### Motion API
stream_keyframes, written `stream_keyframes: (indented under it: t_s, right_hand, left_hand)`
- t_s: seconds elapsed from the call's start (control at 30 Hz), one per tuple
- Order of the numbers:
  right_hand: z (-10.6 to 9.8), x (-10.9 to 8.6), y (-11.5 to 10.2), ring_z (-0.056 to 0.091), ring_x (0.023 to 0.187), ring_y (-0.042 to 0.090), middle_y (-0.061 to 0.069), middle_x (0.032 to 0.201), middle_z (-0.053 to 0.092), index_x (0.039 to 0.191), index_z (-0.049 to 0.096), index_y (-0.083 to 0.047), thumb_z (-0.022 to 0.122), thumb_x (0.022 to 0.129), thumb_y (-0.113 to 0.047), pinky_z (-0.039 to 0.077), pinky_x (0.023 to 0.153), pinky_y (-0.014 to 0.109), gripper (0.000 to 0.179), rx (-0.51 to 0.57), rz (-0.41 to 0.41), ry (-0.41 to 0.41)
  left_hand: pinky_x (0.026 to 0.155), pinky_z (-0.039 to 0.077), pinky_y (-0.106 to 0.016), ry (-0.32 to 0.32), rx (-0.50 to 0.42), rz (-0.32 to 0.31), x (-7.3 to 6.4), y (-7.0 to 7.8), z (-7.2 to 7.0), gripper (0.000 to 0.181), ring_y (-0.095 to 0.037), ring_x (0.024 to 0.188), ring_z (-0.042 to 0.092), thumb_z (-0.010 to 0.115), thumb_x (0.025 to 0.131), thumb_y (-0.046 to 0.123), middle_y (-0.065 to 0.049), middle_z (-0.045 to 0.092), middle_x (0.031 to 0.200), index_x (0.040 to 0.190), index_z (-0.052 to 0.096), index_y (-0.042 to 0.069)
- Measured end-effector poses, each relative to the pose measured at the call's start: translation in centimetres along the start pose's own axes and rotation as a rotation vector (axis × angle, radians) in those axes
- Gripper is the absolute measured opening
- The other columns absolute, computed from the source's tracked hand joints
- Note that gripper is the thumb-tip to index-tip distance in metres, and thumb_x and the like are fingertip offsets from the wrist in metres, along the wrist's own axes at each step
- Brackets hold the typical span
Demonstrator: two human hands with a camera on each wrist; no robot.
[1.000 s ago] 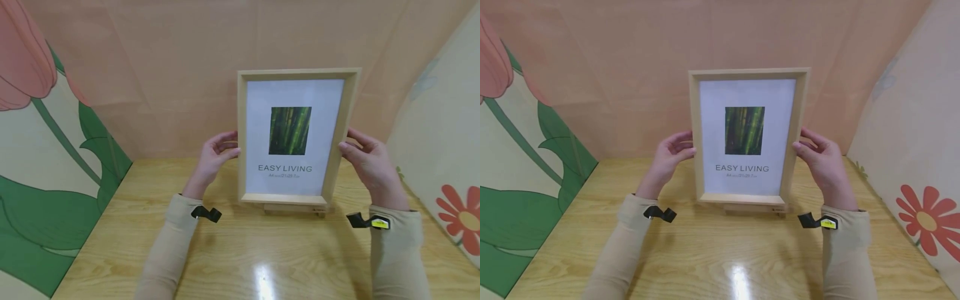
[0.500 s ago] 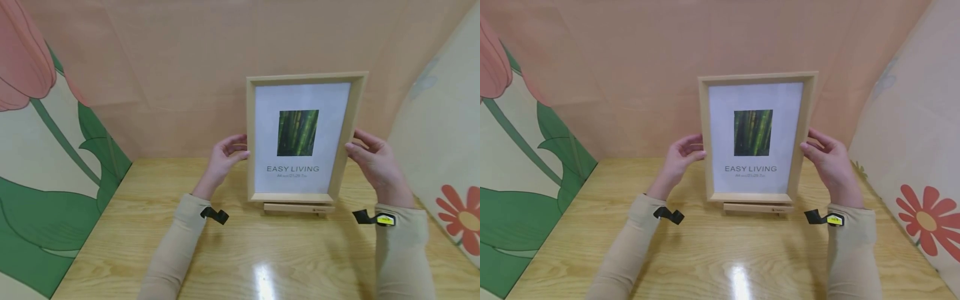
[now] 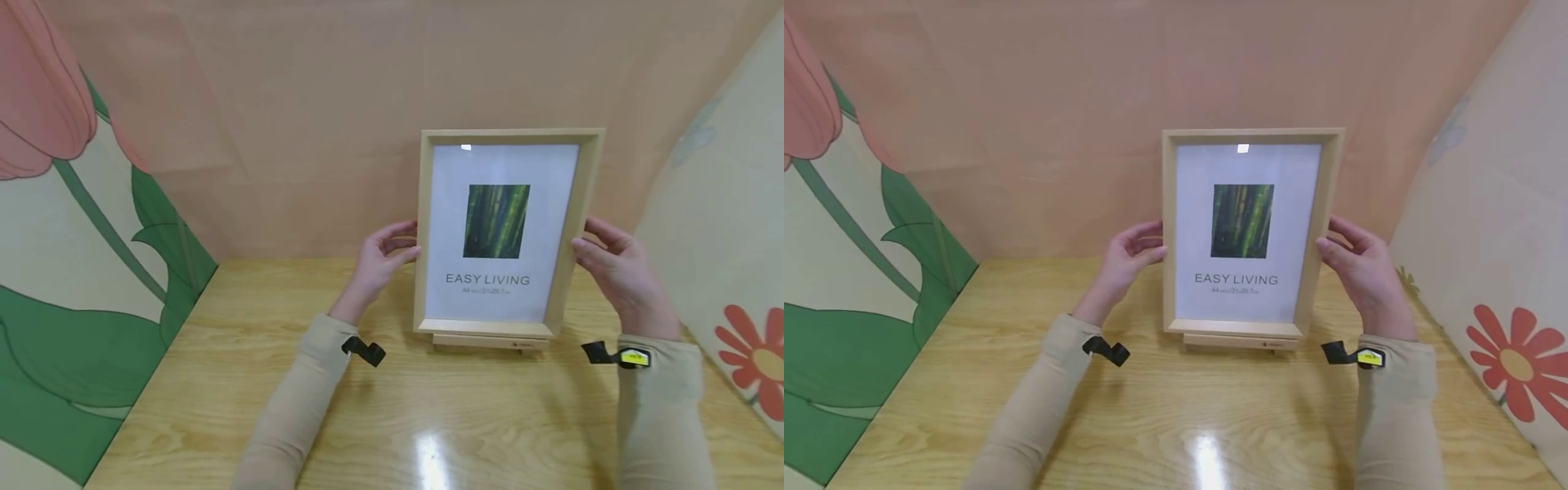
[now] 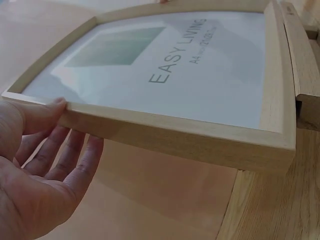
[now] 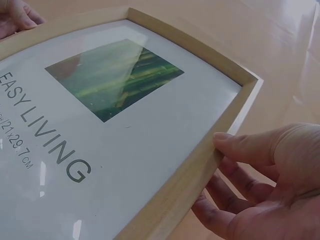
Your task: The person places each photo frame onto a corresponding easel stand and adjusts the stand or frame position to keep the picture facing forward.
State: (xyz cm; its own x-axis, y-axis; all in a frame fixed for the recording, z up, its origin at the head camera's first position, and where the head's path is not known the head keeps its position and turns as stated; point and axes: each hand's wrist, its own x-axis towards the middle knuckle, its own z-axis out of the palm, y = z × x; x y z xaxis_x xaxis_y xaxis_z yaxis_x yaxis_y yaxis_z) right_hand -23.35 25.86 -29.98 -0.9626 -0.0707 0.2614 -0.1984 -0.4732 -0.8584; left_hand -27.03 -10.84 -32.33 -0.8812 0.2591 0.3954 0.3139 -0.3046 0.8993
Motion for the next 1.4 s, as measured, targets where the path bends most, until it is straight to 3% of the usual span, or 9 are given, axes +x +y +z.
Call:
stream_keyframes:
  t_s: [0.2, 0.53, 0.73, 1.07, 1.27, 1.4]
  right_hand:
    - [-0.4, 0.0, -0.2, 0.061, 0.082, 0.018, 0.011, 0.107, 0.055, 0.124, 0.048, 0.002, 0.045, 0.083, 0.017, 0.052, 0.068, 0.027, 0.044, 0.009, 0.025, 0.025]
    - [-0.7, 0.3, -0.3, 0.058, 0.090, 0.015, 0.008, 0.115, 0.052, 0.127, 0.046, -0.001, 0.051, 0.083, 0.012, 0.050, 0.073, 0.026, 0.047, -0.049, 0.080, 0.084]
    - [-1.0, 0.4, -0.2, 0.059, 0.089, 0.017, 0.009, 0.112, 0.054, 0.127, 0.045, 0.001, 0.046, 0.084, 0.015, 0.050, 0.073, 0.027, 0.045, 0.002, 0.063, 0.046]
    - [-1.3, 0.5, 0.0, 0.058, 0.089, 0.018, 0.011, 0.109, 0.056, 0.127, 0.045, 0.003, 0.042, 0.085, 0.017, 0.050, 0.074, 0.029, 0.044, 0.035, 0.045, 0.009]
    - [-1.6, 0.5, -0.3, 0.056, 0.099, 0.021, 0.013, 0.114, 0.055, 0.128, 0.042, 0.003, 0.038, 0.088, 0.013, 0.050, 0.080, 0.031, 0.041, 0.006, 0.044, -0.039]
    - [-2.3, 0.1, -0.6, 0.055, 0.103, 0.026, 0.015, 0.117, 0.053, 0.129, 0.042, 0.002, 0.035, 0.093, 0.005, 0.048, 0.084, 0.035, 0.037, 0.064, 0.101, -0.084]
  left_hand:
    - [0.077, 0.052, -0.036, 0.003, -0.027, -0.002, 0.8, -1.3, 0.2, 0.044, -0.033, 0.098, 0.055, 0.064, 0.075, -0.009, -0.015, 0.056, 0.113, 0.117, 0.053, -0.003]
    - [0.078, 0.051, -0.035, 0.027, 0.000, -0.012, 1.0, -2.0, 0.3, 0.044, -0.033, 0.097, 0.055, 0.066, 0.075, -0.005, -0.010, 0.058, 0.111, 0.116, 0.055, 0.000]
    - [0.078, 0.051, -0.035, 0.023, -0.006, -0.016, 1.0, -1.9, 0.6, 0.043, -0.034, 0.098, 0.054, 0.065, 0.075, -0.006, -0.011, 0.057, 0.112, 0.117, 0.054, 0.000]
    - [0.079, 0.051, -0.035, 0.010, 0.001, -0.044, 0.9, -1.8, 0.6, 0.045, -0.025, 0.096, 0.057, 0.064, 0.077, -0.004, -0.015, 0.055, 0.113, 0.120, 0.050, -0.004]
    - [0.080, 0.048, -0.045, -0.001, -0.067, -0.090, 0.4, -1.9, -0.1, 0.039, -0.029, 0.096, 0.057, 0.061, 0.083, 0.006, -0.015, 0.055, 0.114, 0.120, 0.051, 0.000]
    - [0.081, 0.047, -0.047, -0.029, -0.097, -0.139, -0.3, -2.0, -0.7, 0.037, -0.037, 0.100, 0.053, 0.056, 0.087, 0.013, -0.019, 0.054, 0.114, 0.121, 0.050, -0.002]
